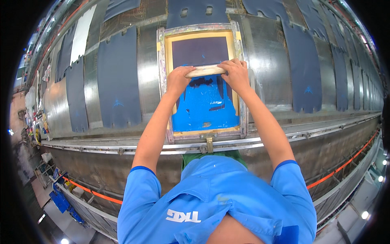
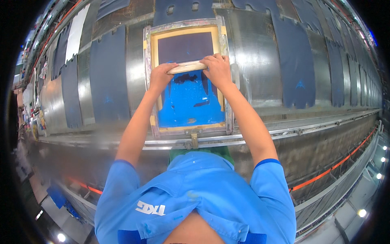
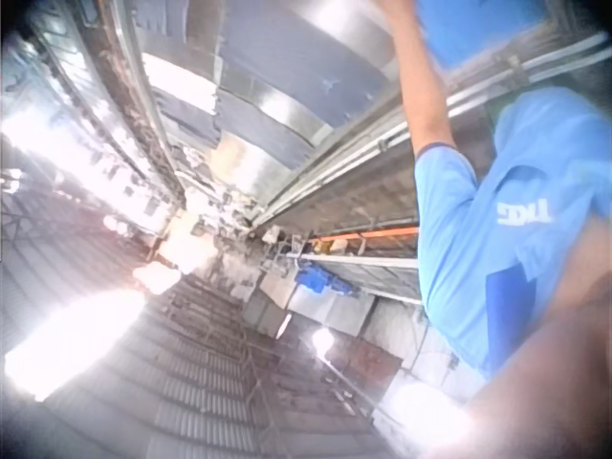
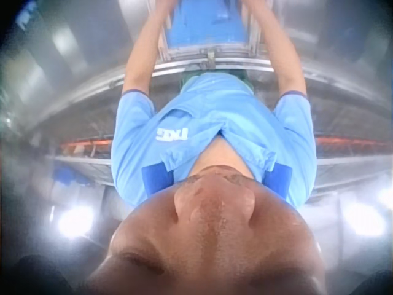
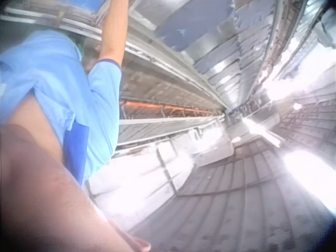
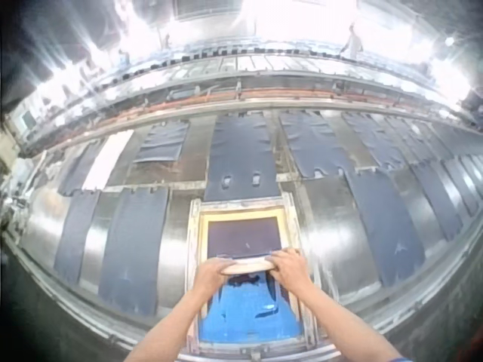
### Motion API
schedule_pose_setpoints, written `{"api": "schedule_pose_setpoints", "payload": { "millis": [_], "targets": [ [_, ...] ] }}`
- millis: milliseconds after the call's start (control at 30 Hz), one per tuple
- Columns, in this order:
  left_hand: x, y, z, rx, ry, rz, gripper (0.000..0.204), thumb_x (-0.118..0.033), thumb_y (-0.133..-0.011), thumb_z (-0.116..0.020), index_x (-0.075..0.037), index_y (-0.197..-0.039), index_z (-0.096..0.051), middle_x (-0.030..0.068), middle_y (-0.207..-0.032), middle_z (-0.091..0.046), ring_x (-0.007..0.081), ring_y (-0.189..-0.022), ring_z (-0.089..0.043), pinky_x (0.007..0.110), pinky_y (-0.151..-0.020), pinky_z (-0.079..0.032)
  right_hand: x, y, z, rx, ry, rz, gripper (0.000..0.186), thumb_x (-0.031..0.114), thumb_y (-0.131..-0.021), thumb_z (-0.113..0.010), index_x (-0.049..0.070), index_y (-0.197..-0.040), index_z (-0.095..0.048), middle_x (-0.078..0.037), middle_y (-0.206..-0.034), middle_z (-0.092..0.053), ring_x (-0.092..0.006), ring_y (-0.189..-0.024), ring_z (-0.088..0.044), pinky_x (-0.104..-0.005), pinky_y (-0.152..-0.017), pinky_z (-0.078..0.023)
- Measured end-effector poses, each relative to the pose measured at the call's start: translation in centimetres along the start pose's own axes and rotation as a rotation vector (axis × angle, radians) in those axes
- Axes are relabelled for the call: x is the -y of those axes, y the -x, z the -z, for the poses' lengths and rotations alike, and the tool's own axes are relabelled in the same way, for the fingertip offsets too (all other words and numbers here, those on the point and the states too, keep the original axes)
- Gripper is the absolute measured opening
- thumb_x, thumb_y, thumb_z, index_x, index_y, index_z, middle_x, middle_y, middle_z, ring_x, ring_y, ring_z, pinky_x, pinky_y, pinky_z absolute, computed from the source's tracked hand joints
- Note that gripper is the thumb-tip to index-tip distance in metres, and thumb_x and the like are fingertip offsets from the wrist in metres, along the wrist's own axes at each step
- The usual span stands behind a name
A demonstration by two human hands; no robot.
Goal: The person performs screen printing by applying blue ink to a mesh screen using a squeegee. They repeatedly pull the ink across the screen to saturate the mesh, then lift the screen to reveal a printed design on the fabric below. The person also moves the screen to a table to add more ink from a bottle before returning to the printing station.
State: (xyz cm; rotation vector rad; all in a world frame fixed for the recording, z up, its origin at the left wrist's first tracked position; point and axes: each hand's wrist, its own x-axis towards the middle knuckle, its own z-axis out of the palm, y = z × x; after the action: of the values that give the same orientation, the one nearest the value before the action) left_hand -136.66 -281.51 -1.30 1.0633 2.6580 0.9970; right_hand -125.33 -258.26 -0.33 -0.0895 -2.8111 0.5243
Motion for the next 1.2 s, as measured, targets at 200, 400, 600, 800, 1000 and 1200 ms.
{"api": "schedule_pose_setpoints", "payload": {
  "millis": [200,400,600,800,1000,1200],
  "targets": [
    [0.1,0.0,0.0,0.126,-0.079,0.048,0.043,-0.004,-0.068,-0.075,-0.018,-0.108,-0.075,0.0043,-0.108,-0.072,0.0276,-0.101,-0.065,0.038,-0.088,-0.053,0.6,1.3,-0.3,0.060,-0.090,-0.101,0.035,0.011,-0.070,-0.078,0.017,-0.105,-0.074,0.002,-0.109,-0.070,-0.0202,-0.106,-0.059,-0.0384,-0.095,-0.039],
    [-2.5,8.2,-0.4,0.157,-0.036,0.040,0.045,0.001,-0.064,-0.075,-0.016,-0.105,-0.076,0.0051,-0.107,-0.072,0.0274,-0.101,-0.065,0.038,-0.088,-0.054,4.2,9.7,1.0,0.121,-0.159,-0.151,0.042,0.009,-0.069,-0.078,0.018,-0.110,-0.072,0.000,-0.111,-0.069,-0.0212,-0.105,-0.059,-0.0394,-0.092,-0.039],
    [-5.1,16.3,-1.1,0.133,-0.011,0.026,0.047,0.007,-0.063,-0.069,-0.013,-0.106,-0.075,0.0056,-0.110,-0.072,0.0254,-0.105,-0.066,0.037,-0.091,-0.053,7.2,17.2,2.9,0.240,-0.162,-0.137,0.046,0.013,-0.067,-0.079,0.018,-0.112,-0.070,0.001,-0.114,-0.065,-0.0212,-0.108,-0.057,-0.0402,-0.094,-0.039],
    [-5.9,18.5,-1.1,0.123,0.020,0.077,0.051,0.010,-0.065,-0.065,-0.011,-0.111,-0.071,0.0054,-0.120,-0.069,0.0257,-0.115,-0.061,0.037,-0.097,-0.050,-4.1,12.0,0.9,-0.164,-0.507,-0.512,0.049,0.034,-0.082,-0.078,0.007,-0.121,-0.067,-0.016,-0.111,-0.064,-0.0295,-0.103,-0.060,-0.0399,-0.089,-0.047],
    [-6.6,19.0,-1.8,0.054,0.038,0.047,0.051,0.010,-0.066,-0.064,-0.010,-0.112,-0.071,0.0064,-0.121,-0.068,0.0272,-0.116,-0.060,0.038,-0.099,-0.049,-10.8,5.0,-4.5,-0.140,-0.554,-0.708,0.030,0.028,-0.087,-0.068,0.015,-0.115,-0.071,-0.017,-0.095,-0.068,-0.0321,-0.090,-0.064,-0.0396,-0.084,-0.049],
    [-6.9,21.3,-0.3,-0.018,0.087,0.022,0.054,0.010,-0.064,-0.066,-0.007,-0.115,-0.069,0.0081,-0.123,-0.067,0.0303,-0.118,-0.059,0.040,-0.102,-0.047,-8.2,2.9,-2.9,-0.373,-0.439,-0.588,0.021,0.027,-0.090,-0.065,0.013,-0.102,-0.074,-0.014,-0.095,-0.072,-0.0296,-0.086,-0.067,-0.0384,-0.081,-0.050]
  ]
}}
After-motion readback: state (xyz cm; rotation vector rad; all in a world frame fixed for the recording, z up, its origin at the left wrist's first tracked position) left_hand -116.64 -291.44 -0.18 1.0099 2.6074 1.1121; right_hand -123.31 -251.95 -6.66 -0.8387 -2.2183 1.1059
